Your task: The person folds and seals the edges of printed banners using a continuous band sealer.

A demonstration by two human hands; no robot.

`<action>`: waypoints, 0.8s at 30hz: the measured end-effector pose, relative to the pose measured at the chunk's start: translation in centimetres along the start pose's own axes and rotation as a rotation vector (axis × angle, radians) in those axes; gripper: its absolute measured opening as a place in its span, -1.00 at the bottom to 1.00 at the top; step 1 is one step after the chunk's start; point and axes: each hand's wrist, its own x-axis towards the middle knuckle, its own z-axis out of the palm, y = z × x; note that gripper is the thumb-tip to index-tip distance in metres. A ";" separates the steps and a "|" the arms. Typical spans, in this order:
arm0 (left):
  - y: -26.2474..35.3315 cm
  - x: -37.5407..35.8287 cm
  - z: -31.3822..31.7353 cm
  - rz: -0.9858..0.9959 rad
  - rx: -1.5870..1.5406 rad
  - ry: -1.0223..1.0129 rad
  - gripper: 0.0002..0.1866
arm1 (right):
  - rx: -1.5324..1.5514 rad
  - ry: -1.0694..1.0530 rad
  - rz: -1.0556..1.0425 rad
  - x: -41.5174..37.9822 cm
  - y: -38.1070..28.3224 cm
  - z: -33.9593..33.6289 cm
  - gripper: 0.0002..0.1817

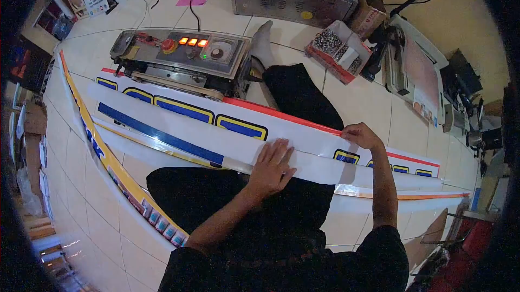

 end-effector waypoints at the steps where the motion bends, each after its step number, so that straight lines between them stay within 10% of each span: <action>1: -0.1 0.3 -0.4 -0.005 -0.001 0.002 -0.36 | -0.021 -0.008 0.027 0.0 -0.2 -0.1 -0.79; 8: -2.9 3.7 -2.2 -0.162 0.104 0.321 -0.36 | -0.082 -0.020 0.062 -0.5 -2.0 0.2 -0.77; 24: -2.7 5.5 -3.9 -0.216 0.282 0.320 -0.39 | -0.103 0.011 -0.007 0.4 -1.2 0.8 -0.77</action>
